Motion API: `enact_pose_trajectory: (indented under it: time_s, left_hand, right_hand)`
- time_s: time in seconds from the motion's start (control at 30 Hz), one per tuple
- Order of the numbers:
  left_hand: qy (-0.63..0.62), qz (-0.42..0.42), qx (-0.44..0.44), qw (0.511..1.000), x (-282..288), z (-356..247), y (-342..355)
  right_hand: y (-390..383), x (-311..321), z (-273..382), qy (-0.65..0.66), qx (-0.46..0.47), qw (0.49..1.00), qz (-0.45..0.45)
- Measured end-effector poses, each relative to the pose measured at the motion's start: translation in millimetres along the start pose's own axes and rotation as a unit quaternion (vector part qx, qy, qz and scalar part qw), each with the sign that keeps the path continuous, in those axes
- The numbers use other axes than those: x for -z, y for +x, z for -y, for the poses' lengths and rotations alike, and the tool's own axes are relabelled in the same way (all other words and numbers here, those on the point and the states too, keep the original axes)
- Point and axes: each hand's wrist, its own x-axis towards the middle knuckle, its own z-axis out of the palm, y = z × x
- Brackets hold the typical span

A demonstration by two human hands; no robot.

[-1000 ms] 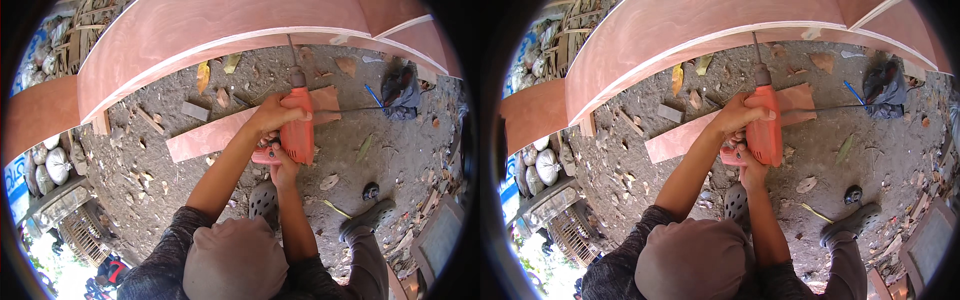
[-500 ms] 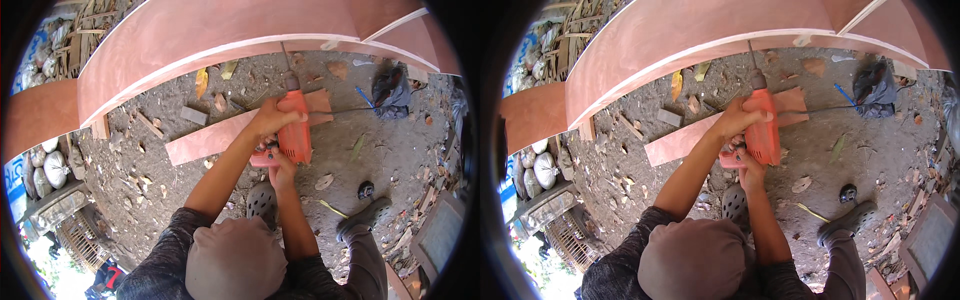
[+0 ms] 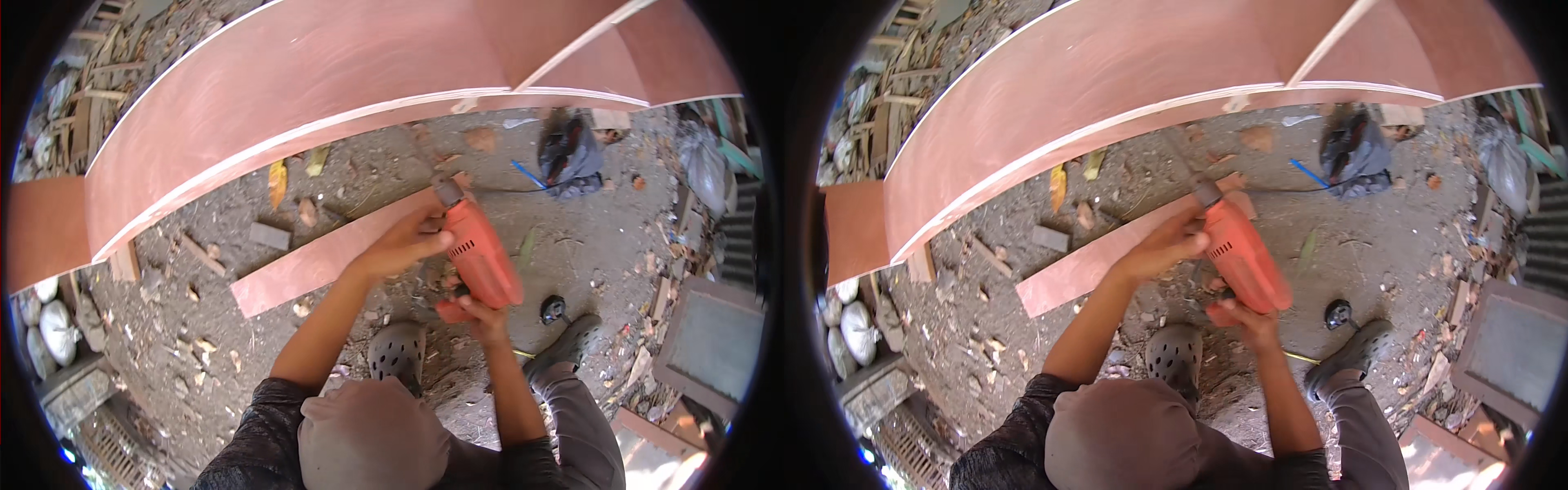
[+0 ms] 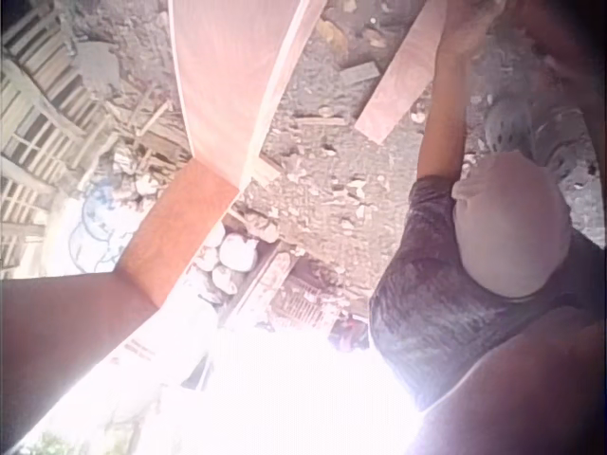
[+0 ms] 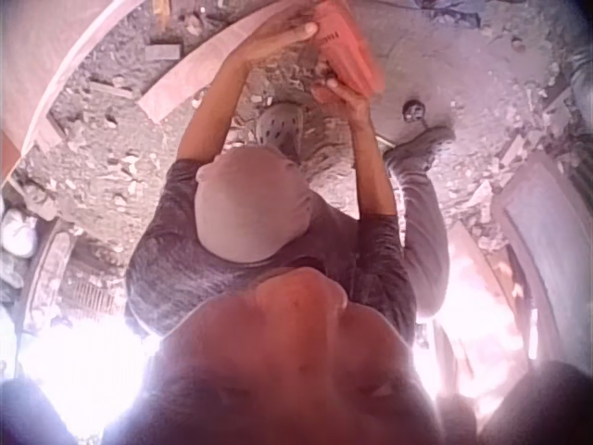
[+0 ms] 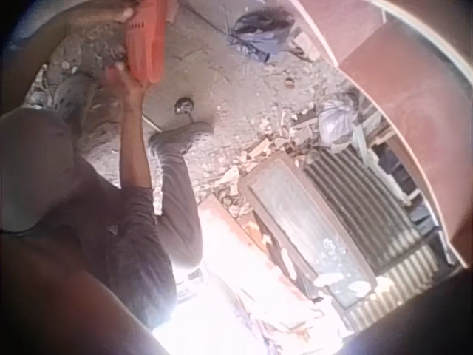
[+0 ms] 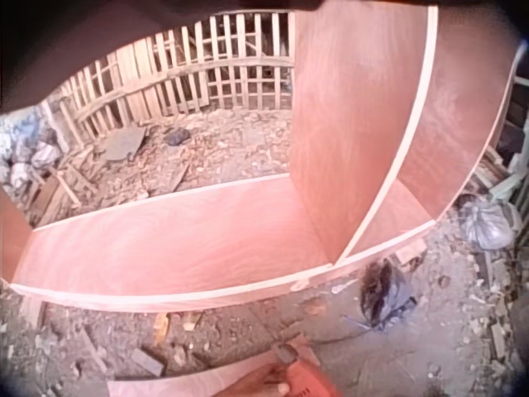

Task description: The person constructs a wooden shelf unit by measuring a piece of wood with a tape measure, marking it with a pencil, and using a power drill to drive a screw into the frame.

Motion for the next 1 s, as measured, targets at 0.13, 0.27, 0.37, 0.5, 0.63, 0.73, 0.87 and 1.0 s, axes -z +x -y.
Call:
enact_pose_trajectory:
  time_s: [0.13,0.27,0.37,0.5,0.63,0.73,0.87,1.0]
  left_hand:
    - [0.061,-0.037,-0.016,0.997,28,-5,-1]
    - [0.114,-0.095,-0.01,0.989,56,-5,-7]
    - [0.117,-0.099,-0.029,0.988,73,-1,-13]
    - [0.106,-0.108,-0.028,0.988,85,12,-37]
    - [0.125,-0.143,-0.034,0.981,88,21,-68]
    - [0.106,-0.125,-0.023,0.986,81,29,-78]
    - [0.106,-0.142,-0.008,0.984,59,25,-88]
    - [0.279,-0.161,-0.065,0.944,43,-31,-80]
  right_hand:
    - [-21,44,140,-0.232,-0.031,0.972,-0.023]
    - [-87,35,296,-0.488,0.062,0.871,-0.005]
    - [-152,0,377,-0.74,0.128,0.66,-0.005]
    - [-238,-39,433,-0.913,-0.025,0.385,-0.134]
    - [-282,-17,448,-0.967,-0.095,0.175,-0.159]
    - [-295,36,432,-0.937,-0.155,0.23,-0.213]
    - [-269,135,350,-0.916,-0.149,0.285,-0.238]
    - [-215,213,252,-0.881,-0.103,0.367,-0.28]
